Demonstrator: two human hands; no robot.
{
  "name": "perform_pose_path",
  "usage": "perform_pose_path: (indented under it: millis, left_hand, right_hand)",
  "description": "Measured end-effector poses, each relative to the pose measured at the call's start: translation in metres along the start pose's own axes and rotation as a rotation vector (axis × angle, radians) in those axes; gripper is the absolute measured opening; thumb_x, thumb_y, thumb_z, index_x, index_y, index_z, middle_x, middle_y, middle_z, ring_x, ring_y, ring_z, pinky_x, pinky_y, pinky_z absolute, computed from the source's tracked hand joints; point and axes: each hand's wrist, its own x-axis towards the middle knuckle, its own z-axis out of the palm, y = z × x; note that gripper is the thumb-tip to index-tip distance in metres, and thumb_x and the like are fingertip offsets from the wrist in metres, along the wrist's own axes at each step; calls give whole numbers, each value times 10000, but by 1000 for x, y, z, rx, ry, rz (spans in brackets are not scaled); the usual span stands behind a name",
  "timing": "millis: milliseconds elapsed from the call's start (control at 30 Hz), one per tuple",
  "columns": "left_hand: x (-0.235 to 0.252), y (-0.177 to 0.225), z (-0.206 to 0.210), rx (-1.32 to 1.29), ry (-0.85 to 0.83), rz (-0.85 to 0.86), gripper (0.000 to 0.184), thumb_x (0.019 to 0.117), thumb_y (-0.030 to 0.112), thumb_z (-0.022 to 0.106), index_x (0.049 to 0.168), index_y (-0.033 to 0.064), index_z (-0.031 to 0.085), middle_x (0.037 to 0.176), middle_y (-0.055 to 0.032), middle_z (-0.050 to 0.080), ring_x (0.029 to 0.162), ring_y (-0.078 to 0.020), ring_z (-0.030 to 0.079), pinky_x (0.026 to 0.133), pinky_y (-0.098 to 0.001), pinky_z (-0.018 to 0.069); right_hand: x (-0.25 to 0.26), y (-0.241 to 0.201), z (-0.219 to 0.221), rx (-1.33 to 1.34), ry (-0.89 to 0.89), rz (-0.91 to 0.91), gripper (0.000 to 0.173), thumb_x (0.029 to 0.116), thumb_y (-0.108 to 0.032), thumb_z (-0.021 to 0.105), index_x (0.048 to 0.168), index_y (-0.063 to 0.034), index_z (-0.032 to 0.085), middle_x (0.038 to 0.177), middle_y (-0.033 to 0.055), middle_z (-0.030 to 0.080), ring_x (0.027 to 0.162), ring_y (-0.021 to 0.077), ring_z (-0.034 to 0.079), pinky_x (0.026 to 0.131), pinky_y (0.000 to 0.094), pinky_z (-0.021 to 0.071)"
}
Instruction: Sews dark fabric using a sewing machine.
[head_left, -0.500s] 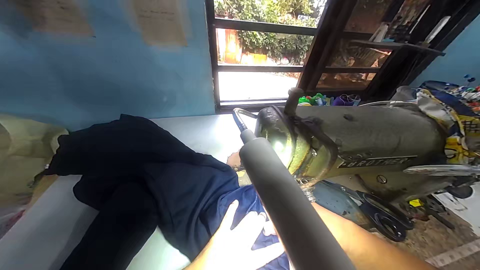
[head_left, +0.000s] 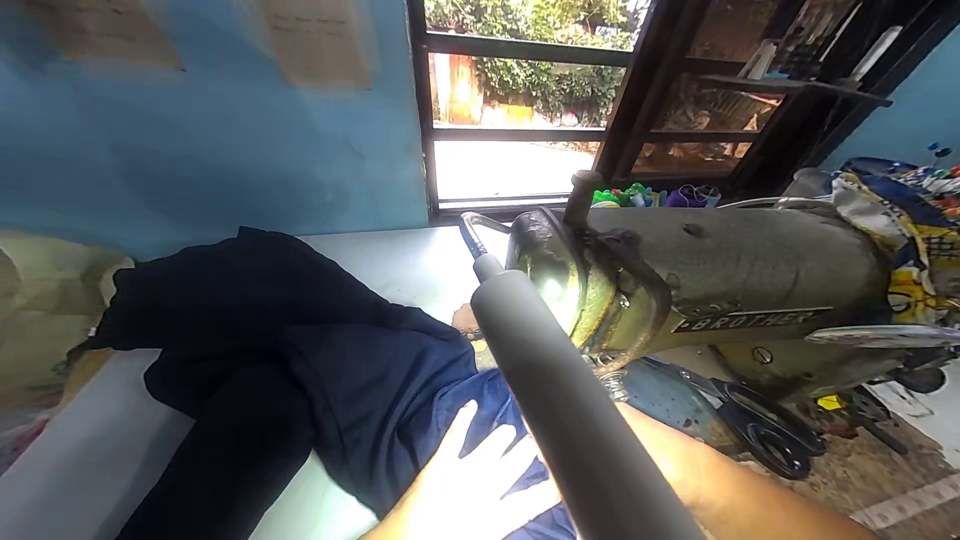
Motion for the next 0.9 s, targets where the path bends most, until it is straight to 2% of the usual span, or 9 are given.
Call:
perform_pose_path:
  millis: [100, 233, 333, 500, 600, 700, 767, 833, 900]
  left_hand:
    - [4, 6, -14, -5, -129, -37, 784, 916, 687, 492, 1520, 189, 501, 1567, -210, 444, 1424, -408, 451, 1118, -706, 246]
    - [2, -4, 0, 122, -41, 61, 812, 895, 752, 421, 1507, 228, 525, 1539, -189, 490, 1093, -345, 619, 895, -536, 403]
    - [3, -1, -2, 134, -47, 79, 794, 909, 721, 430, 1483, 186, 548, 1459, -166, 577, 1001, -340, 648, 845, -526, 435]
    - [5, -5, 2, 127, 1, 140, 806, 914, 726, 425, 1418, 121, 597, 1175, -124, 686, 912, -320, 628, 825, -509, 443]
    - [4, -4, 1, 74, 6, 118, 773, 895, 694, 493, 1421, 137, 601, 1274, -183, 653, 1058, -373, 625, 942, -591, 405]
    - [2, -1, -3, 45, -72, 54, 783, 901, 695, 502, 1480, 170, 553, 1427, -271, 551, 1227, -448, 580, 1018, -664, 373]
    - [2, 3, -2, 58, -73, 29, 829, 892, 743, 458, 1475, 163, 560, 1365, -285, 581, 1087, -428, 616, 888, -598, 432]
    - [3, 10, 1, 80, -12, 11, 838, 870, 745, 484, 1417, 123, 613, 1155, -244, 669, 904, -402, 643, 770, -556, 474]
    - [3, 16, 0, 103, -1, -6, 818, 848, 703, 565, 1410, 112, 616, 1068, -205, 688, 855, -387, 635, 742, -537, 475]
  right_hand:
    - [0, 1, 0, -32, 64, -51, 169, 995, -57, 550, 996, -19, 714, 859, 147, 654, 860, 298, 669, 773, 405, 560]
    - [-4, 6, 2, 130, 125, 73, 150, 1000, -118, 578, 1060, -38, 690, 984, 131, 712, 952, 236, 697, 850, 376, 567]
    - [-6, 11, 0, 97, 135, 237, 209, 1009, -132, 546, 1079, -71, 733, 1059, 87, 741, 1034, 178, 687, 932, 329, 540]
    - [-10, 18, 0, -60, 192, 114, 236, 977, -129, 548, 1038, -131, 776, 997, 60, 740, 1018, 164, 678, 915, 294, 525]
    - [-11, 20, -3, 39, 173, -39, 243, 962, -152, 548, 999, -88, 779, 989, 120, 703, 1042, 221, 639, 959, 308, 483]
    - [-13, 19, -6, 115, 119, -114, 256, 936, -190, 546, 908, -70, 770, 830, 125, 668, 882, 243, 643, 814, 351, 512]
    - [-16, 21, -5, 144, 93, -116, 254, 933, -166, 539, 945, -72, 775, 782, 99, 659, 815, 229, 642, 760, 362, 517]
    - [-15, 21, -5, 111, 113, -108, 252, 945, -153, 541, 1003, -70, 772, 825, 94, 721, 816, 210, 678, 757, 353, 534]
    - [-15, 17, -8, 7, 88, -128, 255, 971, -183, 528, 1001, -72, 755, 847, 91, 709, 827, 224, 679, 747, 379, 546]
